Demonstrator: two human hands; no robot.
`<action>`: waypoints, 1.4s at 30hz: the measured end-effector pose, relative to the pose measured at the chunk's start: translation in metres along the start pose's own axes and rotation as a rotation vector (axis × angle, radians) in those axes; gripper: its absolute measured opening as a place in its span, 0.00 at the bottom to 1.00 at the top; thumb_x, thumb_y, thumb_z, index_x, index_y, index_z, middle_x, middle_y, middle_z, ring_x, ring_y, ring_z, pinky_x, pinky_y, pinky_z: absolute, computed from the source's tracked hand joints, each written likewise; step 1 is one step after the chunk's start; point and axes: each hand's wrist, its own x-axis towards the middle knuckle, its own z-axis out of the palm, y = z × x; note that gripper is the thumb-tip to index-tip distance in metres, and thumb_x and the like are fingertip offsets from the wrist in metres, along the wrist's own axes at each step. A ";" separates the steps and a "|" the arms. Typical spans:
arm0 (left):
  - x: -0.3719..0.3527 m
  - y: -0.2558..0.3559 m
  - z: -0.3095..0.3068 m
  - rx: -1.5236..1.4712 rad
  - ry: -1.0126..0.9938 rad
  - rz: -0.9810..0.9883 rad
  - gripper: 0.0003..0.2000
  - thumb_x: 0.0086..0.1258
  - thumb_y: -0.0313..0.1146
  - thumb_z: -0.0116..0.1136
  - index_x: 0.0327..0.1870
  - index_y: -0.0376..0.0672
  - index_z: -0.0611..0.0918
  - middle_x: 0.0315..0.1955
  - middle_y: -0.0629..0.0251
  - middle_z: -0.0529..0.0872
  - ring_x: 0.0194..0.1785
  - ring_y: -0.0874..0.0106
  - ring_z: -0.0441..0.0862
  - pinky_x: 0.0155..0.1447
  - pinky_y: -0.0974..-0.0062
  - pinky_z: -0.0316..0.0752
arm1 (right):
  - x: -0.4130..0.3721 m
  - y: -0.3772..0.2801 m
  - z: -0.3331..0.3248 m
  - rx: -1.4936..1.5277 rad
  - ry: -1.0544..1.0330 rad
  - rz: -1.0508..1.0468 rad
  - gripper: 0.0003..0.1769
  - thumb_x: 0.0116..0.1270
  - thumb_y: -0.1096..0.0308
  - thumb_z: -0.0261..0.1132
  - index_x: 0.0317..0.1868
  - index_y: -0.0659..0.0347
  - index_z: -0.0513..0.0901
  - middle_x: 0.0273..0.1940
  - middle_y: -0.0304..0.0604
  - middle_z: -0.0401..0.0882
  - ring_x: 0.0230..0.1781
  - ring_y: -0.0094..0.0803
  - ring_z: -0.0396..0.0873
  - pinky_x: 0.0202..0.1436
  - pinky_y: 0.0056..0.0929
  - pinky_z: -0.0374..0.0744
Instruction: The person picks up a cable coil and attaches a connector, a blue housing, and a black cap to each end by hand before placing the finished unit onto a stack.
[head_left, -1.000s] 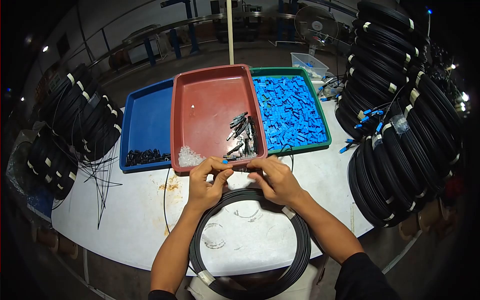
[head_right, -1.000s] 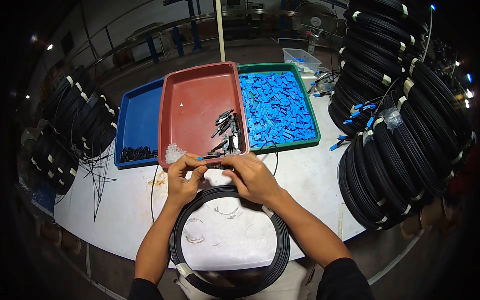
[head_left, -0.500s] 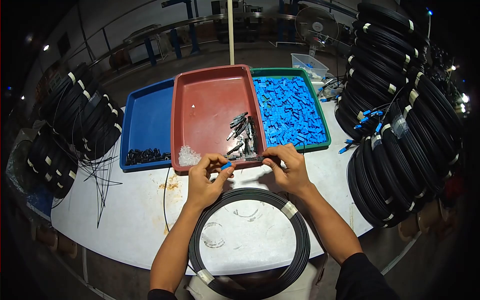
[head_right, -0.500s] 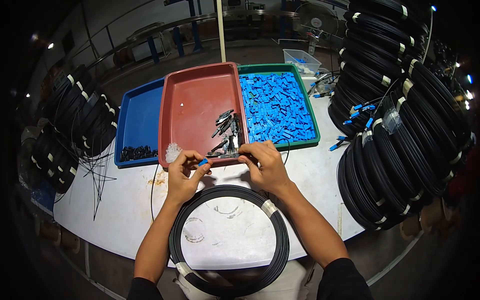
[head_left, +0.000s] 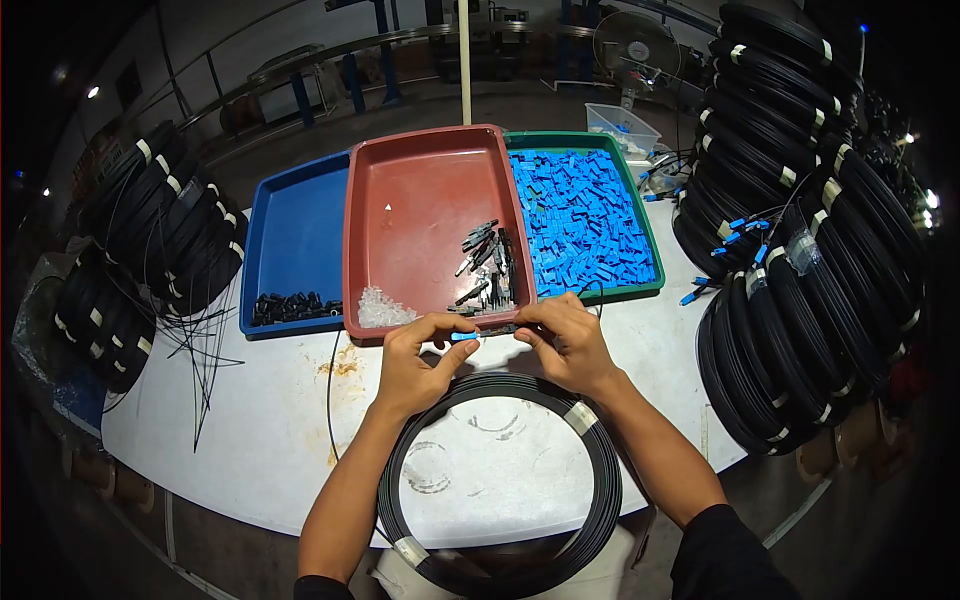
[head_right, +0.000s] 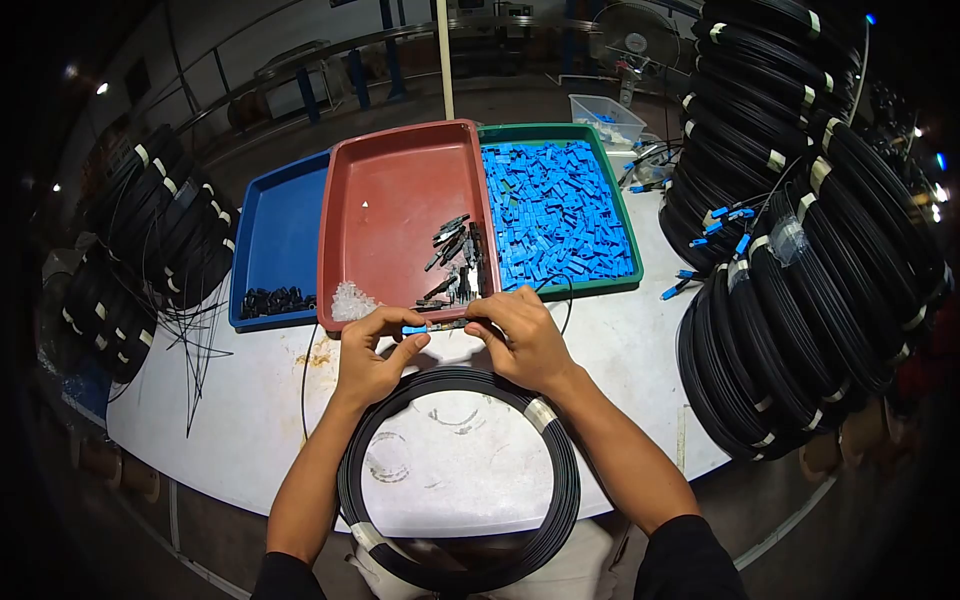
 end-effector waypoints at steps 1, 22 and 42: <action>0.000 0.000 0.000 0.010 0.001 -0.008 0.08 0.65 0.29 0.73 0.43 0.40 0.89 0.35 0.66 0.92 0.34 0.77 0.85 0.40 0.77 0.76 | 0.000 0.000 0.000 0.004 0.002 -0.002 0.08 0.63 0.72 0.73 0.41 0.59 0.84 0.35 0.41 0.85 0.33 0.38 0.80 0.43 0.35 0.68; 0.000 0.009 -0.004 0.097 -0.057 0.035 0.14 0.60 0.27 0.76 0.47 0.38 0.91 0.36 0.58 0.94 0.33 0.75 0.90 0.35 0.78 0.83 | -0.001 0.001 0.006 -0.002 -0.030 -0.057 0.09 0.63 0.72 0.74 0.42 0.60 0.83 0.34 0.43 0.85 0.33 0.41 0.80 0.42 0.37 0.72; 0.000 0.010 -0.004 0.112 -0.074 0.186 0.09 0.57 0.24 0.76 0.38 0.36 0.92 0.33 0.59 0.94 0.35 0.72 0.90 0.39 0.76 0.83 | -0.001 0.002 0.003 0.085 -0.072 -0.084 0.12 0.57 0.83 0.70 0.41 0.63 0.83 0.36 0.45 0.84 0.36 0.43 0.81 0.43 0.37 0.75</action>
